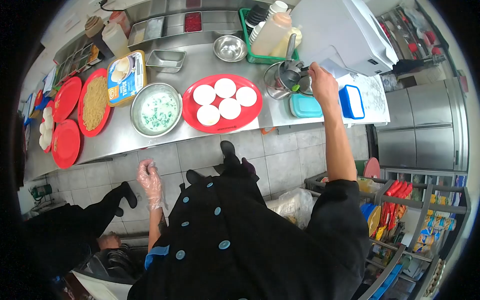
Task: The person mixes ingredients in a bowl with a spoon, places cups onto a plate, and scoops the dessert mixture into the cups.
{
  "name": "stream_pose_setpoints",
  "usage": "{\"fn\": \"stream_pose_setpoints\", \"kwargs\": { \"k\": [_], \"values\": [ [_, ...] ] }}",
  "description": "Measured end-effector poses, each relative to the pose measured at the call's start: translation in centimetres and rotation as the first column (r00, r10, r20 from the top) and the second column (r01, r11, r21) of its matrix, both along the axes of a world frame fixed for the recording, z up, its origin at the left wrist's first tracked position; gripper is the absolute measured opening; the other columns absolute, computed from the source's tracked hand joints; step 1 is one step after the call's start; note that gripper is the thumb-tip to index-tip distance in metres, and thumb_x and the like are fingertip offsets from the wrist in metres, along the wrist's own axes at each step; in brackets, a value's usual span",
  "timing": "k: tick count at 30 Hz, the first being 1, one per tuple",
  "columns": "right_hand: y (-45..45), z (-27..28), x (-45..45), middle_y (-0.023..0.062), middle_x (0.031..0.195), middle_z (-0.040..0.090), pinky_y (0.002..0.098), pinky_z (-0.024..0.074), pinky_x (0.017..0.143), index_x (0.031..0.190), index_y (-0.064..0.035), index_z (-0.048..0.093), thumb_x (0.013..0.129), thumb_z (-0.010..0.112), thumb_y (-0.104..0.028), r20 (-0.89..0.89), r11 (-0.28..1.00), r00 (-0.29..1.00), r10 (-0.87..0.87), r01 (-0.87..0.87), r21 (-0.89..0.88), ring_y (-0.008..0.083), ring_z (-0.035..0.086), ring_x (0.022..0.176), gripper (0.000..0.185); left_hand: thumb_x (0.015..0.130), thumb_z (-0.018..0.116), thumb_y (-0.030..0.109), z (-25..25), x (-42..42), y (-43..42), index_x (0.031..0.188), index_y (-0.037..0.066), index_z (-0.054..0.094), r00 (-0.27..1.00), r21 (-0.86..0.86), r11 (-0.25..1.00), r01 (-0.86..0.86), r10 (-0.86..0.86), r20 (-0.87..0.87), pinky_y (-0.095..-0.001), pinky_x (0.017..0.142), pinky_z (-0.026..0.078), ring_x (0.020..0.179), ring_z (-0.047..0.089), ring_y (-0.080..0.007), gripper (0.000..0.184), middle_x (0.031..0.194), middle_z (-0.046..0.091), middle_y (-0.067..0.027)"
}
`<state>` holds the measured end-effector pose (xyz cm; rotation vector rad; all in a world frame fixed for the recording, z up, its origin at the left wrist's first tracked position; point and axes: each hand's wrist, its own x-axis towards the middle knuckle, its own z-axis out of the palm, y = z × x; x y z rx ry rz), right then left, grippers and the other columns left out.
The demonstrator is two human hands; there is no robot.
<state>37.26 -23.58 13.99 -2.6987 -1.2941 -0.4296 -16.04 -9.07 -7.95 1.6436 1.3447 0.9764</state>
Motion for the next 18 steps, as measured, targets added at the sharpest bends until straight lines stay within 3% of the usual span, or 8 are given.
{"fn": "stream_pose_setpoints", "kwargs": {
  "k": [4,7,10,12,14,15,17,18],
  "values": [
    [-2.2,-0.2,0.3,0.0111,0.084,0.065,0.0457,0.0507,0.068,0.096,-0.0111,0.059,0.099,0.056,-0.022,0.172,0.985,0.982,0.083,-0.107,0.134,0.0351,0.066,0.083,0.011,0.081,0.054,-0.002,-0.7,-0.4,0.6,0.095,-0.002,0.065,0.999,0.083,0.996,0.024,-0.021,-0.034,-0.0338,0.073,0.049,0.074,0.059,-0.0206,0.018,0.088,0.065,-0.0121],
    [-3.5,-0.2,0.7,0.0086,0.079,0.062,0.0423,0.0496,0.065,0.094,-0.0094,0.058,0.095,0.061,-0.017,0.366,0.958,0.925,0.104,-0.191,0.212,0.0302,0.064,0.076,0.008,0.081,0.054,-0.001,-0.3,-0.5,0.9,0.096,-0.002,0.065,0.999,-0.062,0.998,0.009,-0.012,-0.039,-0.0346,0.073,0.050,0.076,0.060,-0.0216,0.018,0.087,0.065,-0.0125],
    [-5.4,-1.6,1.1,0.0088,0.078,0.061,0.0410,0.0493,0.065,0.092,-0.0087,0.059,0.093,0.063,-0.015,0.293,0.978,0.941,0.171,-0.199,0.066,0.0297,0.064,0.076,0.008,0.082,0.055,0.000,0.2,-0.3,1.5,0.096,-0.002,0.065,0.998,-0.027,0.998,0.056,-0.057,-0.028,-0.0353,0.074,0.050,0.076,0.060,-0.0222,0.018,0.086,0.065,-0.0129],
    [-5.7,-1.3,0.3,0.0097,0.079,0.061,0.0418,0.0490,0.067,0.091,-0.0079,0.058,0.092,0.064,-0.013,0.312,0.975,0.934,0.173,-0.208,0.084,0.0311,0.063,0.076,0.008,0.083,0.053,-0.001,0.5,-0.3,2.0,0.097,-0.002,0.065,0.998,0.000,0.998,0.060,-0.060,-0.005,-0.0356,0.075,0.050,0.076,0.060,-0.0224,0.018,0.086,0.065,-0.0129],
    [-5.9,-0.9,-1.0,0.0109,0.079,0.061,0.0432,0.0485,0.067,0.090,-0.0073,0.057,0.092,0.063,-0.012,0.367,0.922,0.924,0.107,-0.231,0.312,0.0330,0.062,0.077,0.008,0.083,0.054,-0.001,1.1,-0.2,2.2,0.097,-0.002,0.065,0.999,0.008,0.999,0.037,-0.037,0.004,-0.0356,0.076,0.050,0.077,0.060,-0.0223,0.018,0.087,0.065,-0.0127],
    [-6.0,-1.2,-1.3,0.0124,0.081,0.061,0.0441,0.0484,0.068,0.090,-0.0066,0.056,0.093,0.062,-0.012,0.352,0.927,0.935,0.041,-0.167,0.337,0.0352,0.062,0.078,0.008,0.084,0.054,-0.001,1.4,-0.4,2.2,0.096,-0.002,0.065,1.000,0.017,0.999,0.029,-0.029,0.005,-0.0356,0.076,0.050,0.077,0.060,-0.0222,0.017,0.087,0.065,-0.0125],
    [-7.4,-3.1,0.4,0.0139,0.086,0.061,0.0456,0.0480,0.068,0.090,-0.0065,0.057,0.093,0.059,-0.008,0.260,0.978,0.963,0.067,-0.116,0.175,0.0372,0.061,0.082,0.004,0.085,0.054,-0.003,1.4,-0.2,2.2,0.097,-0.001,0.065,0.999,0.057,0.998,0.010,-0.013,0.049,-0.0356,0.076,0.050,0.077,0.060,-0.0222,0.017,0.086,0.065,-0.0117],
    [-7.3,-3.0,-0.4,0.0146,0.084,0.061,0.0461,0.0475,0.069,0.090,-0.0063,0.056,0.093,0.058,-0.007,0.254,0.968,0.963,0.085,-0.140,0.209,0.0374,0.061,0.083,0.003,0.086,0.055,-0.003,1.0,-0.5,2.5,0.098,-0.001,0.065,0.999,0.042,0.999,0.029,-0.030,0.021,-0.0344,0.075,0.049,0.077,0.059,-0.0201,0.016,0.084,0.063,-0.0103]
  ]
}}
